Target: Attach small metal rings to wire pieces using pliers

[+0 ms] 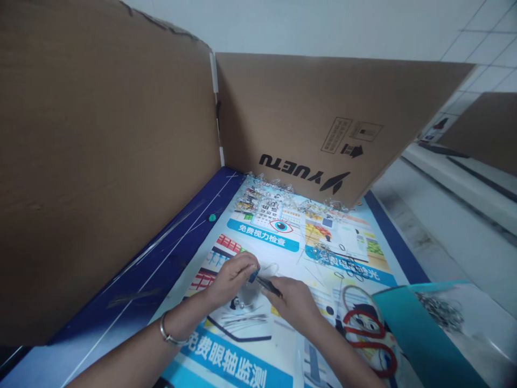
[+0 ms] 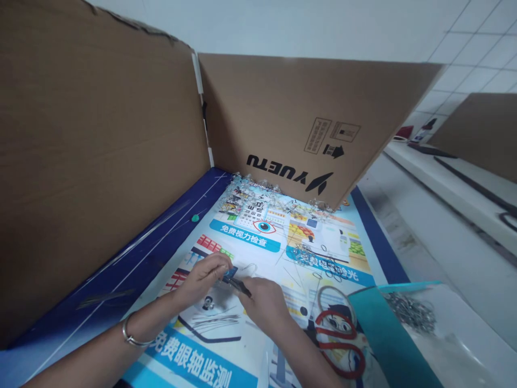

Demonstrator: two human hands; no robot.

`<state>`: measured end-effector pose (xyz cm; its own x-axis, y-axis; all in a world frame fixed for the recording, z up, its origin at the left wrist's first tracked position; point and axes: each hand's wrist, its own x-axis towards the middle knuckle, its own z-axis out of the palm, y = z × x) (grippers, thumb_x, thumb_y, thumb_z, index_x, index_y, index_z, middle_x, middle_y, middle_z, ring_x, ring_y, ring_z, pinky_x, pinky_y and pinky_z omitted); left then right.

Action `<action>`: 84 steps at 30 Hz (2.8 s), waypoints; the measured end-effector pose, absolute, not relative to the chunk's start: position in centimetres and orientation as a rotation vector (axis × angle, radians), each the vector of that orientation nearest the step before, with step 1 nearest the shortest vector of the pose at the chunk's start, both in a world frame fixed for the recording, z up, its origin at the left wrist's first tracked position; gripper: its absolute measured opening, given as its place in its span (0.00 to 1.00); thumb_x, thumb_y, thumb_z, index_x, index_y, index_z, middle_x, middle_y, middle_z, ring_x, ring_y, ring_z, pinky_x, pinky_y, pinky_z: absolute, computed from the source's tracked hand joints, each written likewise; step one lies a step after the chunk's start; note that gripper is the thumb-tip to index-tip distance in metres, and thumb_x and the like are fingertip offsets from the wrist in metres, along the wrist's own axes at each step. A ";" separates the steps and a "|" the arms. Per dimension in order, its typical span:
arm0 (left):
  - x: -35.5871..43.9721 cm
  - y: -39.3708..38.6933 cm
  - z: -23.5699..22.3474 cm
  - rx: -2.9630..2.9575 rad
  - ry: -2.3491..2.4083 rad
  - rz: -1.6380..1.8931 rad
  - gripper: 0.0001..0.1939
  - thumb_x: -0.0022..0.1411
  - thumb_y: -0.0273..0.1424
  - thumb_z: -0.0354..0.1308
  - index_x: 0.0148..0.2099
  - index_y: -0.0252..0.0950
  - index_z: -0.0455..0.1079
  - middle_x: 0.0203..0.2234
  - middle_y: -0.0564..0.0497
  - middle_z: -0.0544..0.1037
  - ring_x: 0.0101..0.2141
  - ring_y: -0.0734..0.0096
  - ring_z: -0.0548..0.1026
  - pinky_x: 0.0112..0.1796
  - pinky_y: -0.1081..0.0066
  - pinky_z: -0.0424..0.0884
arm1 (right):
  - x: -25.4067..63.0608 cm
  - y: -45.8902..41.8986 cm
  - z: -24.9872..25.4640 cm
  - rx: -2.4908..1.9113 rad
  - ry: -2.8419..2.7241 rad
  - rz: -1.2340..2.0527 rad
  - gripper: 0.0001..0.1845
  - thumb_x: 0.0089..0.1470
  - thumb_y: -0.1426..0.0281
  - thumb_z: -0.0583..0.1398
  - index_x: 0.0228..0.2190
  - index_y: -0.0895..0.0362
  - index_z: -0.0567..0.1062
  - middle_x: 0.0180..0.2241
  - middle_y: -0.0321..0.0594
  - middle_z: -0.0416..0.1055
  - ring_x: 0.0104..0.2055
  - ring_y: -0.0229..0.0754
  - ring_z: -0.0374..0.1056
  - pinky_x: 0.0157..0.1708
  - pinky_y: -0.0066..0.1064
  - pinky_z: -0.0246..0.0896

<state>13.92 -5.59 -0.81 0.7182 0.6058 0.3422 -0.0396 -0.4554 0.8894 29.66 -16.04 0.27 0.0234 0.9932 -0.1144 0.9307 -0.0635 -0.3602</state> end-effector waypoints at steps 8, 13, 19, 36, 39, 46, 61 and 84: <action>13.7 -5.5 -0.3 1.730 0.521 0.594 0.13 0.61 0.36 0.47 0.31 0.33 0.67 0.24 0.52 0.67 0.27 0.76 0.64 0.30 0.76 0.61 | 29.7 -16.0 0.8 -2.054 -2.001 0.578 0.16 0.55 0.58 0.49 0.35 0.51 0.72 0.31 0.34 0.74 0.32 0.37 0.68 0.28 0.23 0.50; 13.8 -5.5 -0.8 1.585 0.517 0.542 0.15 0.60 0.39 0.48 0.29 0.33 0.65 0.21 0.54 0.64 0.23 0.78 0.61 0.26 0.77 0.58 | 29.5 -16.1 0.7 -2.048 -2.013 0.591 0.16 0.56 0.58 0.48 0.34 0.52 0.72 0.30 0.33 0.74 0.32 0.37 0.68 0.28 0.23 0.50; 14.0 -5.4 -1.0 1.596 0.542 0.583 0.15 0.60 0.38 0.48 0.27 0.33 0.64 0.21 0.54 0.66 0.25 0.76 0.63 0.27 0.76 0.59 | 30.3 -16.0 1.4 -2.216 -2.077 0.401 0.15 0.55 0.60 0.50 0.35 0.52 0.71 0.33 0.37 0.73 0.36 0.40 0.68 0.30 0.26 0.51; 14.7 -4.9 -2.5 1.770 0.834 0.629 0.14 0.57 0.37 0.48 0.24 0.35 0.62 0.17 0.56 0.64 0.21 0.76 0.62 0.22 0.78 0.56 | 33.6 -15.4 2.2 -2.704 -1.995 0.187 0.14 0.53 0.63 0.52 0.33 0.56 0.74 0.33 0.45 0.73 0.36 0.47 0.68 0.31 0.33 0.56; 14.7 -4.9 -2.4 1.788 0.829 0.628 0.13 0.57 0.36 0.47 0.24 0.35 0.62 0.17 0.56 0.64 0.21 0.75 0.62 0.22 0.77 0.56 | 33.2 -14.9 2.1 -2.683 -2.036 0.043 0.12 0.53 0.66 0.51 0.32 0.57 0.74 0.31 0.45 0.73 0.34 0.47 0.69 0.30 0.33 0.56; 14.7 -4.8 -2.6 1.810 0.829 0.642 0.13 0.57 0.35 0.48 0.24 0.35 0.62 0.16 0.56 0.64 0.21 0.75 0.63 0.22 0.77 0.56 | 31.2 -14.1 2.5 -2.641 -2.145 -0.031 0.14 0.49 0.80 0.50 0.29 0.59 0.74 0.28 0.47 0.73 0.31 0.46 0.69 0.28 0.32 0.55; 14.8 -4.5 -3.0 1.876 0.832 0.607 0.12 0.57 0.35 0.46 0.24 0.35 0.61 0.17 0.57 0.63 0.22 0.76 0.62 0.24 0.78 0.56 | 32.6 -14.2 1.7 -2.706 -2.125 -0.089 0.12 0.50 0.78 0.51 0.30 0.59 0.73 0.30 0.48 0.72 0.33 0.44 0.69 0.29 0.30 0.55; 15.0 -4.3 -4.0 1.632 0.800 0.594 0.11 0.56 0.37 0.49 0.37 0.37 0.66 0.19 0.57 0.66 0.19 0.76 0.62 0.22 0.77 0.57 | 31.8 -14.7 1.6 -2.629 -2.020 -0.154 0.07 0.49 0.78 0.53 0.28 0.58 0.71 0.27 0.44 0.72 0.30 0.42 0.67 0.26 0.29 0.51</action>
<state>15.02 -4.28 -3.97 0.6375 0.7694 -0.0403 0.1841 -0.1014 0.9777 31.80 -14.69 1.59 0.2610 0.9647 -0.0345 0.9483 -0.2495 0.1960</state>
